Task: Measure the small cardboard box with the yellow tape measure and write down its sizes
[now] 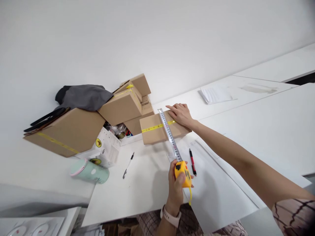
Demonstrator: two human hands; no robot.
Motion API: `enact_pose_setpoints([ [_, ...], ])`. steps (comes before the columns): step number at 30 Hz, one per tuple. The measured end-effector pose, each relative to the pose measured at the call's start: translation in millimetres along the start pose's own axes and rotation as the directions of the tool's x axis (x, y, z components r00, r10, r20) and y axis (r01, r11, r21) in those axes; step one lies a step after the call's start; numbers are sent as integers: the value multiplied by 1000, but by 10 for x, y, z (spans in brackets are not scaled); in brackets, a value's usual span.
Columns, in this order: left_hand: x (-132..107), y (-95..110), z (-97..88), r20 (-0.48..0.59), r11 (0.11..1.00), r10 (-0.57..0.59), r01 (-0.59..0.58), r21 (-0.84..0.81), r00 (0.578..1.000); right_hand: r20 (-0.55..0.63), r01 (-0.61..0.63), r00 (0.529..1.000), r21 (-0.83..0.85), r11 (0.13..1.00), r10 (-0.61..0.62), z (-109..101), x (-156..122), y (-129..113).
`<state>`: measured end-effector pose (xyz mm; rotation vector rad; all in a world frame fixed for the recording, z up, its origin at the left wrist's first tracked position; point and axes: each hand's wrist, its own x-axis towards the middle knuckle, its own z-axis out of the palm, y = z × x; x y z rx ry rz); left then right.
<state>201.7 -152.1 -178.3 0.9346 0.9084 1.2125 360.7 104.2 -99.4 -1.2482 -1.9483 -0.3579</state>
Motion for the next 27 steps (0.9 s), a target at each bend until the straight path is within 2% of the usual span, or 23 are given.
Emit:
enact_pose_setpoints([
  [4,-396,78,-138,-28,987,137,-134,94,990,-84,65,994,-13,998,-65,-103,-334,-161],
  [7,-603,104,-197,-45,983,131,-124,138,990,-105,112,988,19,993,-110,-50,-623,-254],
  [9,-684,103,-217,-18,983,98,-94,160,995,-59,135,990,88,987,-130,2,-790,-306],
  [10,-713,101,-226,6,982,76,-76,173,997,-36,108,994,144,984,-104,7,-860,-329],
  [12,-757,98,-253,66,975,12,-27,220,998,-2,-71,997,313,947,75,-71,-975,-369],
  [13,-774,100,-272,96,965,-23,-3,264,995,26,-206,976,426,881,215,-162,-1022,-381],
  [14,-790,103,-294,121,947,-50,9,322,991,73,-346,928,537,769,366,-284,-1065,-388],
  [15,-804,106,-318,145,920,-67,5,391,987,163,-451,870,645,617,465,-433,-1109,-388],
  [16,-816,109,-342,169,886,-75,-11,463,983,253,-507,824,728,461,507,-595,-1156,-381],
  [17,-826,111,-366,188,848,-76,-36,529,979,341,-539,798,774,333,498,-759,-1207,-369],
  [18,-834,110,-388,205,808,-77,-59,586,976,397,-562,775,788,250,492,-912,-1266,-353],
  [20,-841,102,-421,221,743,-98,-76,665,970,439,-592,738,785,180,514,-1145,-1409,-328],
  [23,-819,80,-427,162,715,-145,-9,699,976,451,-612,703,778,144,551,-1264,-1686,-392],
  [25,-780,65,-403,90,738,-144,46,673,985,519,-646,716,747,159,467,-1234,-1885,-545],
  [27,-721,61,-372,53,770,-88,34,637,995,620,-680,730,697,225,287,-1171,-2059,-754],
])
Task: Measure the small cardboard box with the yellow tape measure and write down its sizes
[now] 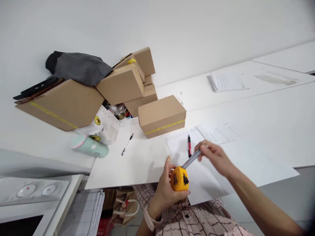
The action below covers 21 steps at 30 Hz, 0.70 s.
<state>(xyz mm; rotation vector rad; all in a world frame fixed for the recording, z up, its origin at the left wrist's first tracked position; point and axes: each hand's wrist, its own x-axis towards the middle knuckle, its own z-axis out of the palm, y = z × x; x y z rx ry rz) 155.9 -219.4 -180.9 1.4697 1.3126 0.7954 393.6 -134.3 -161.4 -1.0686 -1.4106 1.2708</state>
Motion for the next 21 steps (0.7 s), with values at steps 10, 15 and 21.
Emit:
enact_pose_setpoints([
  [10,802,638,-684,-240,805,518,-373,462,821,-223,-216,973,-809,547,54,202,348,591],
  [15,1606,1030,-1105,-245,608,617,-255,751,748,-95,-126,988,-952,280,122,250,512,707],
  [21,2212,921,-1229,-190,575,464,-131,808,865,-15,-78,990,-883,463,138,108,468,677],
])
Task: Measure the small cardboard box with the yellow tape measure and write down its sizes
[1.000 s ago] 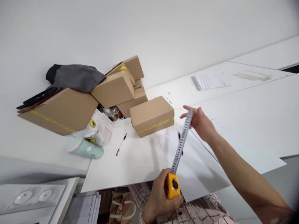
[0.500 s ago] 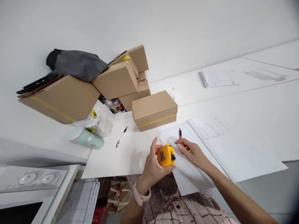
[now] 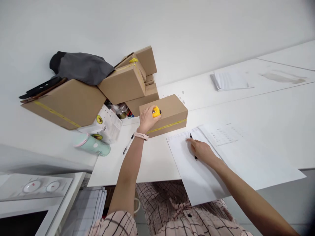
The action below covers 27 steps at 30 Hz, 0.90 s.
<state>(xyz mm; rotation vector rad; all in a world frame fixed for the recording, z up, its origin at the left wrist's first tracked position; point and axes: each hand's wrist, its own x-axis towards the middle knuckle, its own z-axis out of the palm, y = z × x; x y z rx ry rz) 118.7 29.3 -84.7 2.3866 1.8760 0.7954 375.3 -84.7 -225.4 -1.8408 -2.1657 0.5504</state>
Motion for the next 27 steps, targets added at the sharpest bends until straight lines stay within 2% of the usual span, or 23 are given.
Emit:
enact_pose_setpoints([
  [2,-39,-32,66,-51,999,26,-24,37,998,9,47,999,321,946,-53,-87,-74,97],
  [4,-218,-18,137,-191,995,89,-81,50,978,22,89,991,615,783,-130,-194,-174,176],
  [6,-541,40,260,-286,990,136,-141,4,949,12,100,985,772,627,-171,-300,-267,200],
  [7,-744,81,348,-274,987,139,-157,-44,952,-10,96,989,807,583,-150,-345,-299,186],
  [9,-1180,176,564,-108,979,161,-173,-109,981,-77,86,996,829,553,-39,-404,-311,105],
  [11,-1566,275,783,118,977,190,-176,-118,975,-133,85,990,834,546,51,-407,-238,-28],
  [13,-1822,361,949,277,991,132,-119,-64,952,-134,103,991,854,511,25,-341,-86,-184],
  [14,-1892,394,1002,323,995,101,-94,-36,941,-114,108,993,871,479,-17,-282,11,-260],
  [17,-1936,442,1064,371,998,60,-61,-9,927,-41,67,997,908,414,-70,-31,330,-443],
  [19,-1905,439,1060,377,999,48,-47,-13,925,-26,30,1000,899,437,-15,151,514,-510],
  [23,-1870,416,1051,381,999,25,-15,-31,924,-141,54,982,846,530,124,419,713,-519],
  [27,-1863,414,1053,394,999,13,8,-51,919,-190,79,969,844,531,158,528,727,-470],
])
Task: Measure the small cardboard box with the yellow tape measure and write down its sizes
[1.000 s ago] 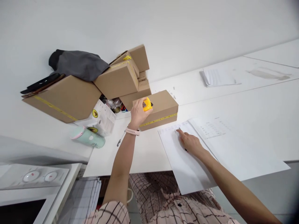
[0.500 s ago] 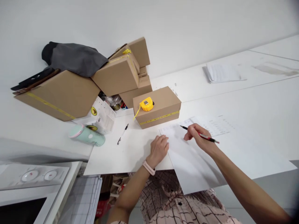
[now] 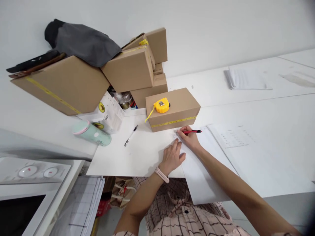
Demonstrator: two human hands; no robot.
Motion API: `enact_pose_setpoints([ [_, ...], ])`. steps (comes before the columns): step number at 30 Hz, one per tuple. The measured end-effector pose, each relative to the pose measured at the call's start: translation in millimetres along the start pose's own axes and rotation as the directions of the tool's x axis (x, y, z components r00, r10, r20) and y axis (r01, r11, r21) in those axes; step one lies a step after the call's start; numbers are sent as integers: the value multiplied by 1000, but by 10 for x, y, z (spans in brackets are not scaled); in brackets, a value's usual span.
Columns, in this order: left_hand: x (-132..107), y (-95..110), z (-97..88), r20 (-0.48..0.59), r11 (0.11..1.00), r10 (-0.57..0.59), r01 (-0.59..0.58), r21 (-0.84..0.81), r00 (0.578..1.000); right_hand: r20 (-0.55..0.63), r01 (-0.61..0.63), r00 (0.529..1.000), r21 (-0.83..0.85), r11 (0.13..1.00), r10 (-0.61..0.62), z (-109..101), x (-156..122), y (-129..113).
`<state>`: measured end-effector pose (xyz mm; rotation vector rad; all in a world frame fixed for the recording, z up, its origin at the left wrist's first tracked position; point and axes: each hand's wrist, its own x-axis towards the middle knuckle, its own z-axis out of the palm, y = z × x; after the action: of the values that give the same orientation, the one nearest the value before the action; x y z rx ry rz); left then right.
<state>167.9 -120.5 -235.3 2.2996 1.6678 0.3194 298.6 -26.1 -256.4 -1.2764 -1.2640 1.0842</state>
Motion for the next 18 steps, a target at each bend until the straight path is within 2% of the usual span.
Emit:
enact_pose_setpoints([
  [4,14,7,-23,21,1000,-8,8,-6,1000,10,-31,999,13,999,31,-11,-38,21],
  [10,26,-8,-26,31,1000,-14,14,-5,999,6,50,999,-50,997,-50,-13,-63,12],
  [18,39,-1,-49,49,999,-22,21,27,999,-19,25,999,-56,998,-26,-2,-56,71],
])
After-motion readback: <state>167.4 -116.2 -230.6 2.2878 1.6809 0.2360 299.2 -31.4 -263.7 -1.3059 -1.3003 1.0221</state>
